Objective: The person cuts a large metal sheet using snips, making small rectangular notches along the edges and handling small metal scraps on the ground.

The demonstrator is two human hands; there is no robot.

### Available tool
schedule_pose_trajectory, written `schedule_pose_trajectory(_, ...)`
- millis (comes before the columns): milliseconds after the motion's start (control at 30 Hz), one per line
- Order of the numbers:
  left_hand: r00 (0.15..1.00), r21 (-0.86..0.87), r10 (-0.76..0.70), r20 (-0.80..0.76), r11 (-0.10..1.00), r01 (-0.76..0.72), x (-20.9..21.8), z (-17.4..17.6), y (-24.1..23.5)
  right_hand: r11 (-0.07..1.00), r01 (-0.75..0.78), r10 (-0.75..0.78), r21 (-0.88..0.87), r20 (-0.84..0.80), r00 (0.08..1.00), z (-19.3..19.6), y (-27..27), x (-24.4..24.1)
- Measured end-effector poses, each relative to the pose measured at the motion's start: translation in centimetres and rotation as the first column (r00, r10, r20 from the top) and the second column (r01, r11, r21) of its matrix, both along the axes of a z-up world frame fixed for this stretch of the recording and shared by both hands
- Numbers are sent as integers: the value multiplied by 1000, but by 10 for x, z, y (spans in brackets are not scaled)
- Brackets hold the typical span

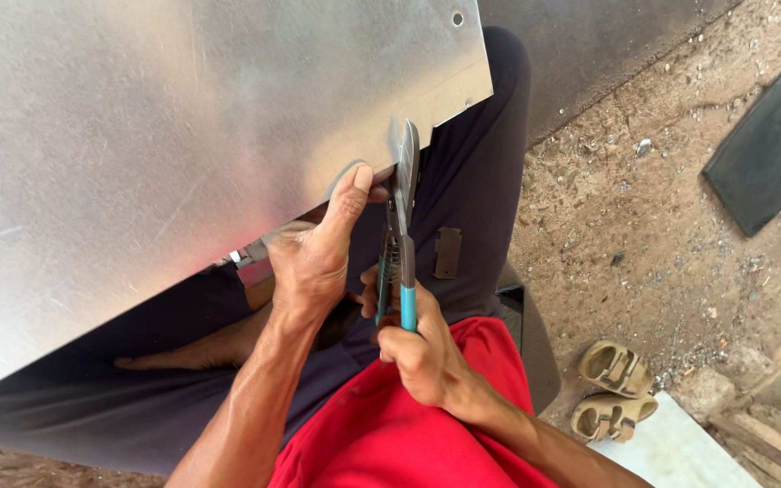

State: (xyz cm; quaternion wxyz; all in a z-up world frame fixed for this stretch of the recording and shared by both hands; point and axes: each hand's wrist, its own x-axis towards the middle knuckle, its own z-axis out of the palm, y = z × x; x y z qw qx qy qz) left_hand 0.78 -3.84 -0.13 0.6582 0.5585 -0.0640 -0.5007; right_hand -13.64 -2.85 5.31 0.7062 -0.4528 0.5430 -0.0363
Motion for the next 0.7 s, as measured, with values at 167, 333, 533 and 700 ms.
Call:
schedule_pose_trajectory(167,998,-15,54,-18,998,-54,3,5,3,975,-117,96,-188,-116,989,-14,-22,-23)
schedule_pose_trajectory(333,999,-36,24,-25,999,-25,18,11,18,662,-704,560,-255,-456,692,8,-116,-72)
schedule_pose_trajectory(533,999,28,-21,-36,999,22,19,9,20,654,-756,719,-37,-279,636,15,-124,-65)
schedule_pose_trajectory(700,998,44,-67,16,997,66,22,10,21,603,-795,743,-69,-313,591,21,-140,-60)
